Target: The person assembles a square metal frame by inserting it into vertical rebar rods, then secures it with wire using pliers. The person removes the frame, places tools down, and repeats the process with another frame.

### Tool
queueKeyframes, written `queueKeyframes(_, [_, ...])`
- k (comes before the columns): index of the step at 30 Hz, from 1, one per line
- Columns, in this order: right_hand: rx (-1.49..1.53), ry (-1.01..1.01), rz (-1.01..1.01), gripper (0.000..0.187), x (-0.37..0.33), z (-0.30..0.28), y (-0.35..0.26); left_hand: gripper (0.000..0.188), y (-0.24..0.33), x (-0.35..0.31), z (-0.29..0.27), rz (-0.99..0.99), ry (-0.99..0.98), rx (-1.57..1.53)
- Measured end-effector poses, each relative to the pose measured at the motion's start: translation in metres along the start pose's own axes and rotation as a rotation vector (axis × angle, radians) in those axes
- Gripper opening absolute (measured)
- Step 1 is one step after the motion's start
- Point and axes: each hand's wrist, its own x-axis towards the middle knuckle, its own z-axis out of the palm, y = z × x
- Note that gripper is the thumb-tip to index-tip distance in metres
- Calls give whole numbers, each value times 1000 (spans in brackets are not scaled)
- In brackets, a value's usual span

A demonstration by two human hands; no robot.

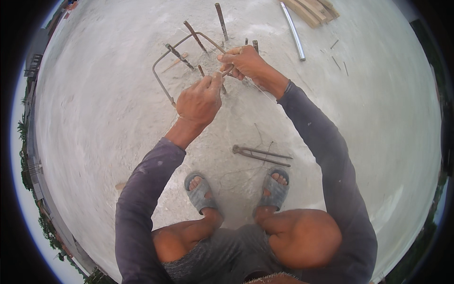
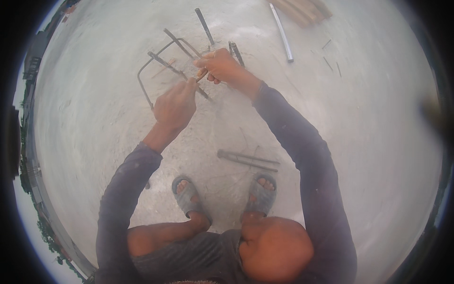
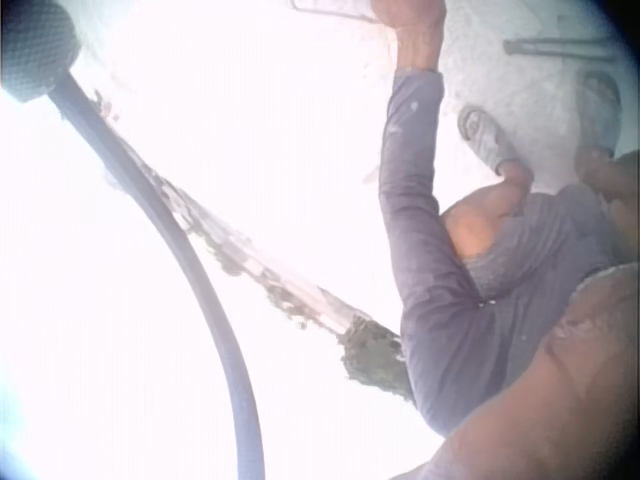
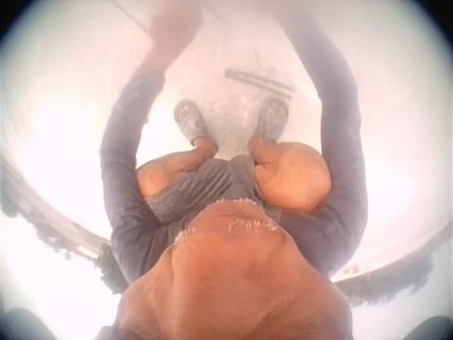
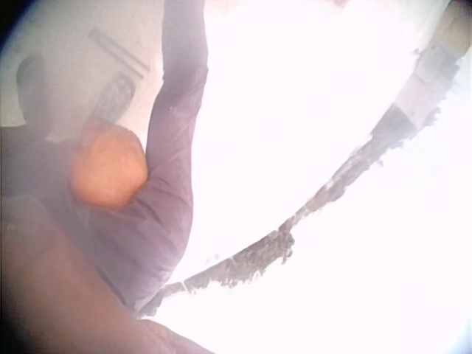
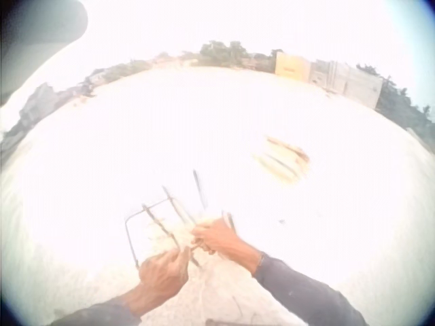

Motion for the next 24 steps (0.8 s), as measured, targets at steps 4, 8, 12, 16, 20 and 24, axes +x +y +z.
queueKeyframes(4, [-268,62,-133,43,12,4,13,14,6,3,1,-27,66,-51])
queueKeyframes(8, [-568,-13,-277,20,13,-3,25,19,18,8,-4,-161,30,-178])
queueKeyframes(12, [-719,5,-466,26,13,-2,30,26,22,11,-10,-334,-77,-264])
queueKeyframes(16, [-847,16,-455,28,14,1,28,32,17,15,-12,-480,-113,-496])
queueKeyframes(20, [-735,206,-563,43,13,7,27,38,6,11,-14,-590,-249,-730])
queueKeyframes(24, [-752,96,-444,30,12,4,28,49,-10,-12,-20,-583,81,-452])
